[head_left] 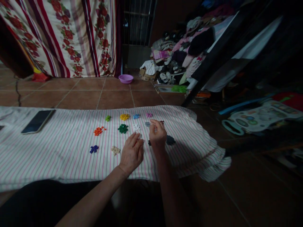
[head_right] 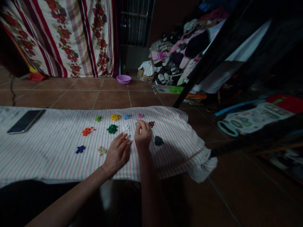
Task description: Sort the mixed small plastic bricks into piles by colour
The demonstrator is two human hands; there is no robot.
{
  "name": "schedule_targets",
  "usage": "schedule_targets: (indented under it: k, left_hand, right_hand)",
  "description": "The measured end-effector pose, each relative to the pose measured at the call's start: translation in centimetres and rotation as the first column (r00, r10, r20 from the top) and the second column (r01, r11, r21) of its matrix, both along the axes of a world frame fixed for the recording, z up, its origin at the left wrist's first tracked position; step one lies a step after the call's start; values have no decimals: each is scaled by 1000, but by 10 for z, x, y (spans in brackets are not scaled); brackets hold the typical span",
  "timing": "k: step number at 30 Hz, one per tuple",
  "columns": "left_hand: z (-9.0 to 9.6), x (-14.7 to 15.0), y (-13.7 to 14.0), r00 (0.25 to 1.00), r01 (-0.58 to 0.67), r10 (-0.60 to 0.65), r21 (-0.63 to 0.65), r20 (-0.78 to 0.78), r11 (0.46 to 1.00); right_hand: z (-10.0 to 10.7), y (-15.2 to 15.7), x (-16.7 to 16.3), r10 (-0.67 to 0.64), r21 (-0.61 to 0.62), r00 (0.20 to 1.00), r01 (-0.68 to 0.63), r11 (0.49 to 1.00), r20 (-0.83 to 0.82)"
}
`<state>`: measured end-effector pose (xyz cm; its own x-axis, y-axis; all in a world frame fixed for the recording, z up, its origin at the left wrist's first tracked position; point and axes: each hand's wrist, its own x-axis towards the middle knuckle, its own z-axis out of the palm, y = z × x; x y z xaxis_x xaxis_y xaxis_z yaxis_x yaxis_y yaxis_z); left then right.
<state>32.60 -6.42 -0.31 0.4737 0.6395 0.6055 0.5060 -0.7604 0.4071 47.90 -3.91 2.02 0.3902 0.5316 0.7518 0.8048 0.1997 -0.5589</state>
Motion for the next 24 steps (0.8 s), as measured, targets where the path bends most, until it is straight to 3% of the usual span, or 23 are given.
schedule_targets:
  k: [3,6,11,18,24]
  left_hand:
    - [8,-2,3,997,-54,53,-22,-56,998]
    - [16,-5,12,971,-122,113,-30,-210,992]
    - [27,-17,28,889,-95,57,-61,-454,994]
    - [34,-14,41,838,-57,-7,-100,-546,993]
    - [36,-8,46,808,-55,3,-71,-589,996]
  right_hand:
    - [-9,1,6,-24,-69,1000,25,997,3]
    - [-16,0,7,11,-181,999,-3,984,46]
    - [-21,-3,3,65,-346,988,-11,938,143]
    - [-19,-4,-3,144,-518,974,-33,855,176]
    - [-23,0,-8,158,-574,973,-34,818,168]
